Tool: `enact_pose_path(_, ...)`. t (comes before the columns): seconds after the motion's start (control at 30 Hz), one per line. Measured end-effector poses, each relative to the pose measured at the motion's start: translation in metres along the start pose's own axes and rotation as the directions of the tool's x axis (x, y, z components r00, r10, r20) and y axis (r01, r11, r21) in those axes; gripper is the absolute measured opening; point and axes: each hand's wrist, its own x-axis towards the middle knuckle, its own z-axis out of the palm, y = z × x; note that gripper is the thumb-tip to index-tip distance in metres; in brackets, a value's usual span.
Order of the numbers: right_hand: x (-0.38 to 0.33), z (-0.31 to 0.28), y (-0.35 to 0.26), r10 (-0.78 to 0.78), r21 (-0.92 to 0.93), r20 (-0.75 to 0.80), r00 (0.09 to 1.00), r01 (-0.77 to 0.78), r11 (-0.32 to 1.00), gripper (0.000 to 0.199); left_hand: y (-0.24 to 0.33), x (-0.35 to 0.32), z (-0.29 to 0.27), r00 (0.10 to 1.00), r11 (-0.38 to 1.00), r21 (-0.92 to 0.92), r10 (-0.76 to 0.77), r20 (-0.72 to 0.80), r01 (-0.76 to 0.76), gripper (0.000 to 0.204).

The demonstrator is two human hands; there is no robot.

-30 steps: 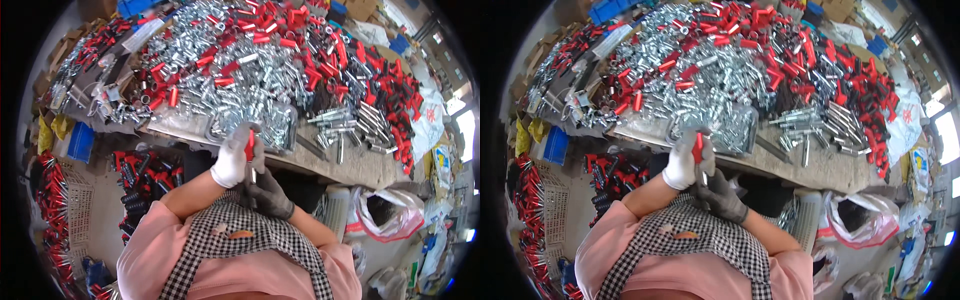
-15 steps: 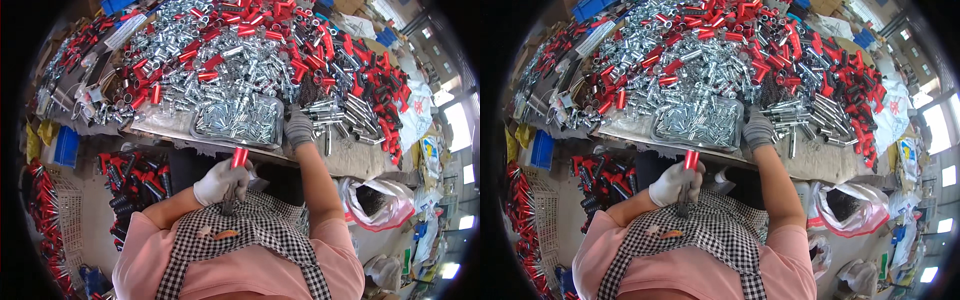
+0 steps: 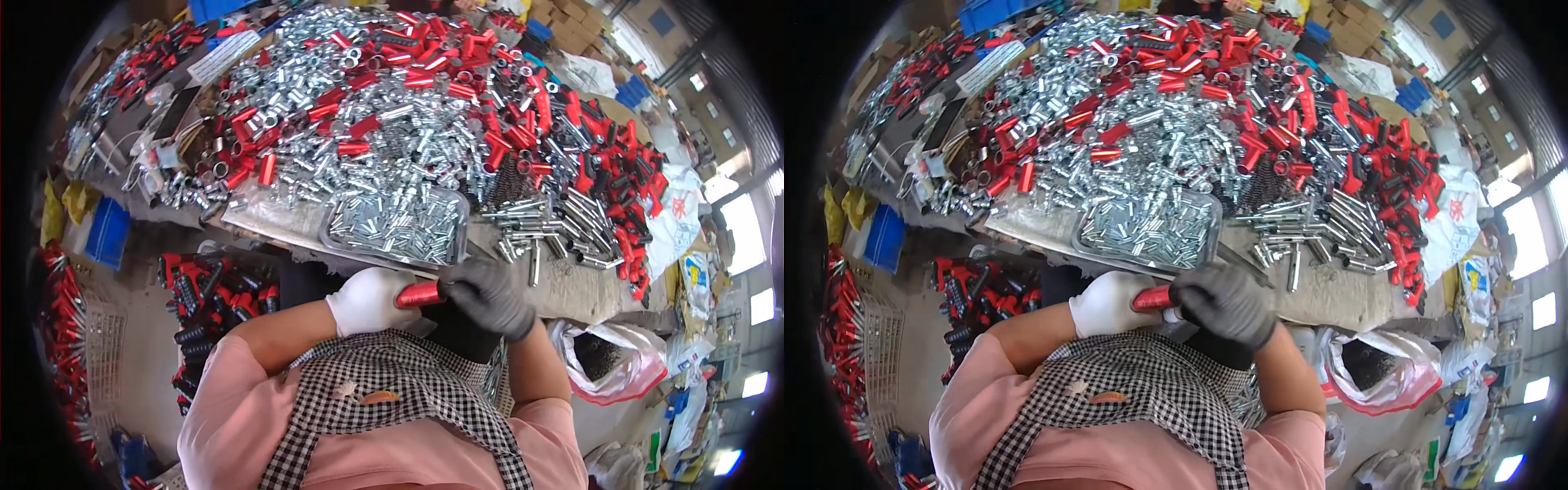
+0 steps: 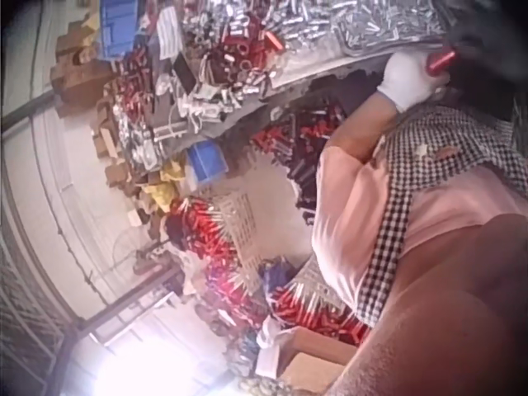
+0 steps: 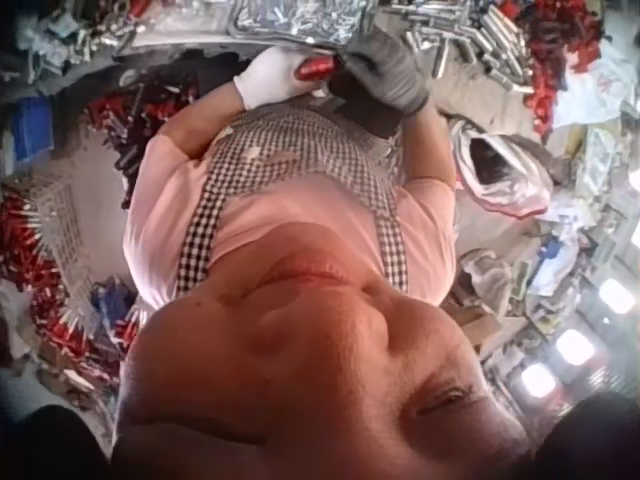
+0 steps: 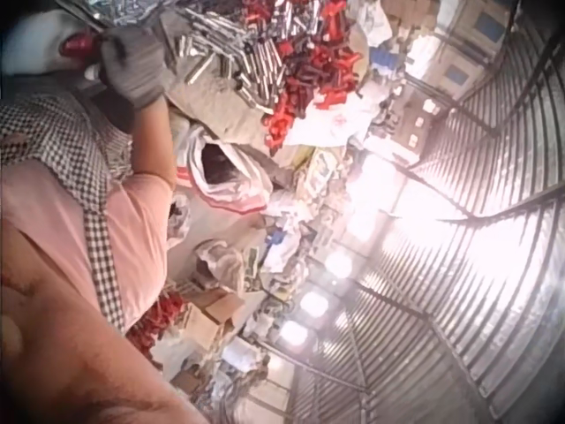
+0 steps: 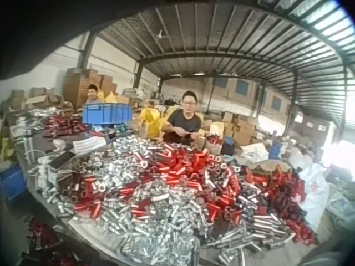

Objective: Assembling metal pipe wrenches by fitting red rubber or plastic grips onto the metal handles at a factory workstation.

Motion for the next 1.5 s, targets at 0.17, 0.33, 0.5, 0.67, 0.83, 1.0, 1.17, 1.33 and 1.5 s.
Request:
enact_pose_path(0.17, -0.013, 0.026, -0.001, -0.027, -0.034, 0.021, 0.999, 0.028, 0.999, 0.068, -0.014, 0.0, 0.004, 1.0, 0.989, 0.146, 0.01, -0.014, -0.007, 0.032)
enact_pose_path(0.33, -0.007, 0.023, 0.002, 0.023, -0.165, 0.073, 0.997, -0.011, 0.986, 0.078, -0.009, 0.011, -0.001, 0.999, 0.99, 0.138, -0.027, -0.024, 0.03, 0.032)
enact_pose_path(0.5, -0.001, -0.017, 0.022, -0.039, 0.153, 0.139, 0.989, 0.017, 0.988, 0.087, -0.009, 0.025, 0.004, 0.996, 0.994, 0.097, 0.056, -0.065, -0.05, 0.026)
enact_pose_path(0.67, -0.029, -0.07, 0.119, 0.237, 0.454, 0.038, 0.971, -0.228, 0.861, 0.077, 0.009, 0.045, -0.014, 0.973, 0.982, -0.016, -0.188, -0.135, 0.188, 0.022)
enact_pose_path(0.83, -0.045, -0.198, 0.272, 0.334, -0.655, -0.504, 0.797, -0.604, 0.454, 0.057, 0.011, 0.062, -0.017, 0.943, 0.953, -0.062, -0.302, -0.136, 0.296, 0.024)
enact_pose_path(1.0, -0.028, -0.281, 0.366, 0.484, -0.846, -0.515, 0.708, -0.51, -0.154, 0.052, -0.005, 0.063, -0.003, 0.961, 0.965, 0.167, -0.164, -0.222, 0.203, 0.036)
enact_pose_path(1.17, 0.007, -0.283, 0.395, 0.58, -0.922, -0.328, 0.745, -0.387, -0.024, 0.045, -0.007, 0.062, 0.005, 0.966, 0.97, 0.131, -0.18, -0.187, 0.206, 0.032)
enact_pose_path(1.33, -0.02, -0.294, 0.384, 0.561, -0.894, -0.385, 0.733, -0.448, -0.028, 0.065, -0.004, 0.065, 0.007, 0.973, 0.971, 0.154, -0.158, -0.166, 0.184, 0.03)
enact_pose_path(1.5, -0.048, -0.258, 0.308, 0.487, 0.15, -0.691, 0.534, -0.554, 0.819, 0.058, -0.007, 0.06, 0.006, 0.977, 0.974, 0.172, -0.118, -0.177, 0.149, 0.034)
